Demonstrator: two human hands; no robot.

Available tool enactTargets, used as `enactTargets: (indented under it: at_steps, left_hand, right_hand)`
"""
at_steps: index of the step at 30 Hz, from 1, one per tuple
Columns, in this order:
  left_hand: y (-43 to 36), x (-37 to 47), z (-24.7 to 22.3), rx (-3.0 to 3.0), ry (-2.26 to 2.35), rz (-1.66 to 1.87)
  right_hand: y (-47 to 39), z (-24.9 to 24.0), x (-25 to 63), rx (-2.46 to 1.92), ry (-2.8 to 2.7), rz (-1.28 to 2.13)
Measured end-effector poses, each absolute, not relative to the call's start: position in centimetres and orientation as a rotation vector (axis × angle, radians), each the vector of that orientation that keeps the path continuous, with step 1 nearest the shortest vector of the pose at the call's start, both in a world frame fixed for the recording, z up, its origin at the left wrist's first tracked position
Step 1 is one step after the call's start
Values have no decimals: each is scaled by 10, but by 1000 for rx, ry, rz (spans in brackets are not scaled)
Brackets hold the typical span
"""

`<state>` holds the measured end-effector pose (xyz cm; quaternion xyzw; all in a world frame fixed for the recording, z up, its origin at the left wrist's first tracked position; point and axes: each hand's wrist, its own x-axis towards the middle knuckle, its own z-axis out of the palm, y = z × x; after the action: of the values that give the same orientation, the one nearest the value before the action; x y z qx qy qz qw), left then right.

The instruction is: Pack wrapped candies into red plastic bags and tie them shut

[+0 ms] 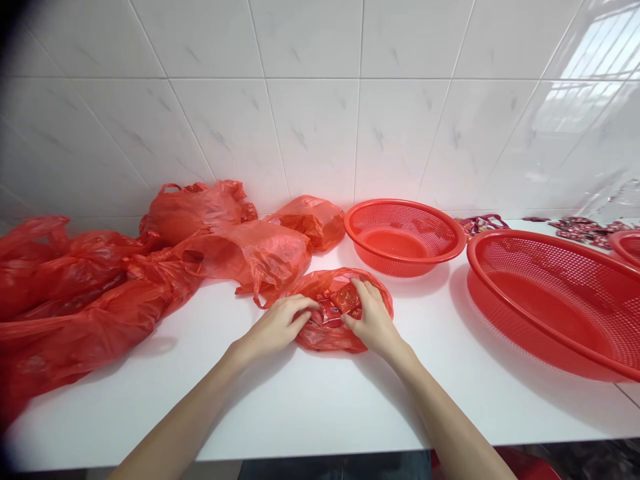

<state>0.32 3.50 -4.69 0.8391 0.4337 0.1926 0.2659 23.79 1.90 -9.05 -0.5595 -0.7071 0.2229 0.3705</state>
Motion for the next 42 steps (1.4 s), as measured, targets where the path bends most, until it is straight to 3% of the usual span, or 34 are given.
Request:
enactTargets:
  at_steps: [7, 15, 23, 34, 42]
  left_hand:
    - [28, 1, -39, 2333, 1221, 154]
    - [31, 1, -42, 2359, 1251, 161]
    - [34, 4, -43, 2258, 1200, 551]
    - [28, 12, -48, 2270, 948, 1135]
    - [23, 19, -51, 2225, 857, 1342]
  right_hand:
    - [14, -89, 229, -1318, -2084, 613]
    - [9, -88, 224, -1203, -2183, 629]
    - [7, -75, 220, -1103, -1977, 684]
    - [1, -58, 213, -1021, -1606, 1096]
    - [1, -53, 216, -898, -1307, 1310]
